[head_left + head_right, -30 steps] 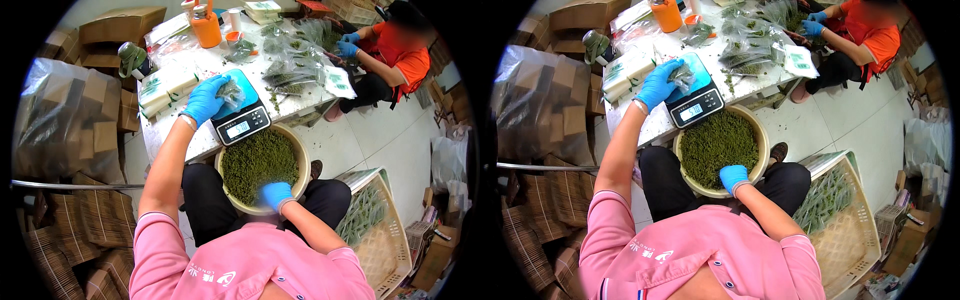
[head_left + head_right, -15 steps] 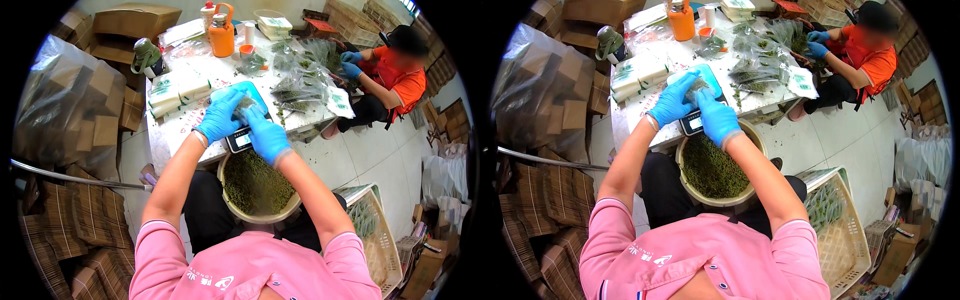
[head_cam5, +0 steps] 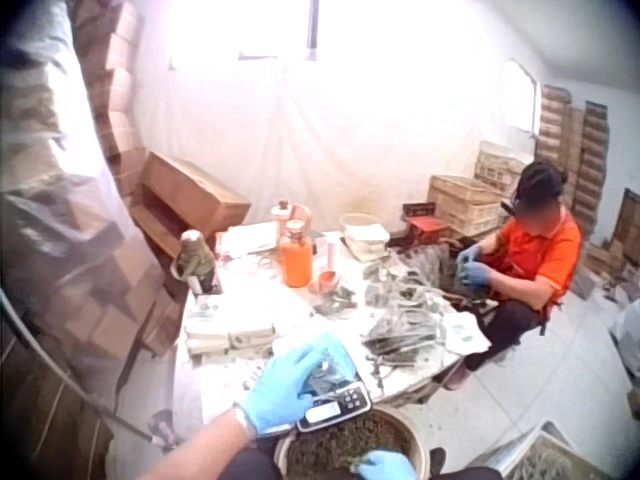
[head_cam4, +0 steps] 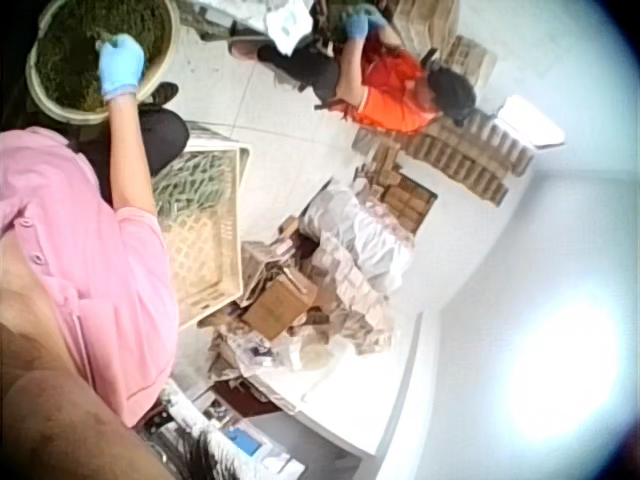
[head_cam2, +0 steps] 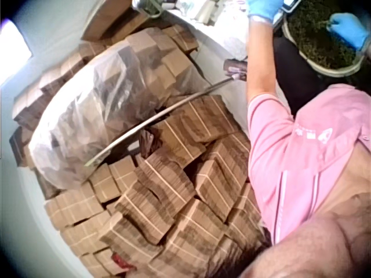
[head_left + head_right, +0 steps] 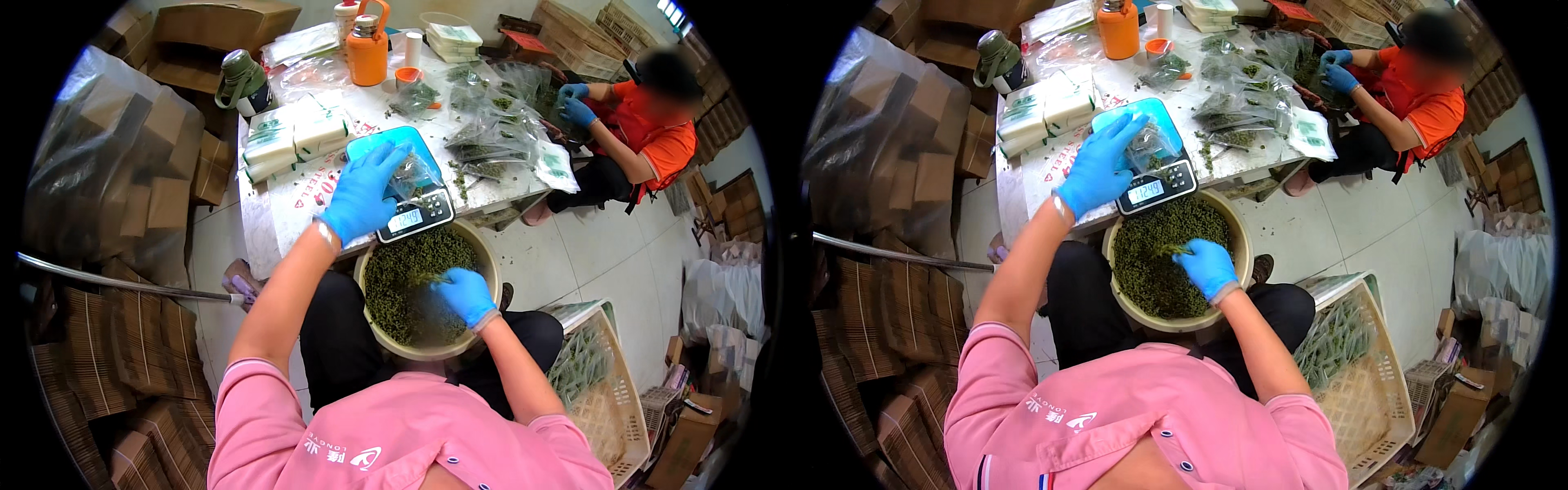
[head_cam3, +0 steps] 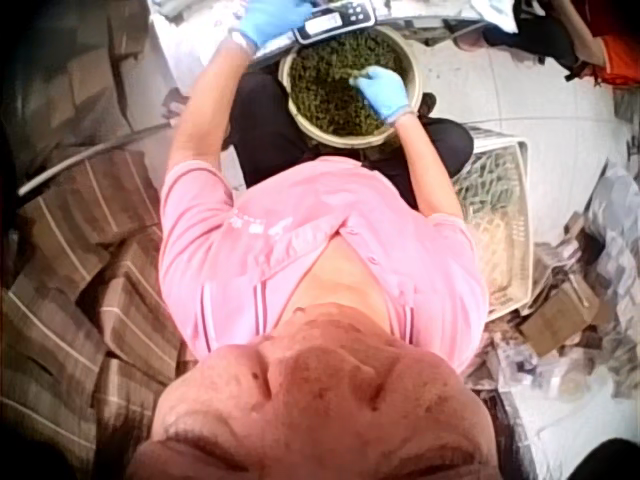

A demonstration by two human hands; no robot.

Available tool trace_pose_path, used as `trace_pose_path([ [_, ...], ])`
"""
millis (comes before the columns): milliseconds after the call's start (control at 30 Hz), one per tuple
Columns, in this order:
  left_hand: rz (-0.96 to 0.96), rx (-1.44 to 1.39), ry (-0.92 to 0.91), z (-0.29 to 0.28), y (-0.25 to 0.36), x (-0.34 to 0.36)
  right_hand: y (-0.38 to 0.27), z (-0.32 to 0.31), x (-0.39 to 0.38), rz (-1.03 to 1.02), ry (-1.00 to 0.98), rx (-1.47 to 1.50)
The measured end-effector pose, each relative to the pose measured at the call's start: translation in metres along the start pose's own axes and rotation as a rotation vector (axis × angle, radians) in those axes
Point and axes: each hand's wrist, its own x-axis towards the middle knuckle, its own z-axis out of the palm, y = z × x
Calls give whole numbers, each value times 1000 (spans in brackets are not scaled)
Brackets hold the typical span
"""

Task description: The person scoops green dried vegetables from a bowl into small plastic bags, weighs each bag on a digital scale, and places the filled bags into a basket. The process is repeated continuously with consistent hand movements.

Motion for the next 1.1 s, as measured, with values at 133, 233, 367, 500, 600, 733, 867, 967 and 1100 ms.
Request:
trace_pose_path([
  [133, -93, -318, -189, 8, 51, -77, -6, -7, -22, 167, -146, 268],
  [233, -235, -537, -501, 42, 73, -117, -26, 2, -24, -92, -72, 296],
  [367, -338, -349, -516, 85, 61, -143, -45, -4, -20, -93, -172, -70],
  [500, -232, -302, -427, 70, 69, -139, -56, -18, -27, -33, -409, 102],
  [600, -225, -245, -421, 75, 71, -142, -36, 6, -20, -107, -102, -79],
  [733, -220, -249, -393, 78, 66, -145, -19, 12, -16, -99, 20, -84],
  [867, -321, -131, -423, 84, 52, -150, -38, -24, -11, -40, 361, -131],
  [967, -317, -162, -470, 91, 54, -141, -86, -42, 9, -243, 384, -16],
  [1100, -338, -203, -454, 97, 57, -146, -124, -64, 66, -93, 313, 99],
])
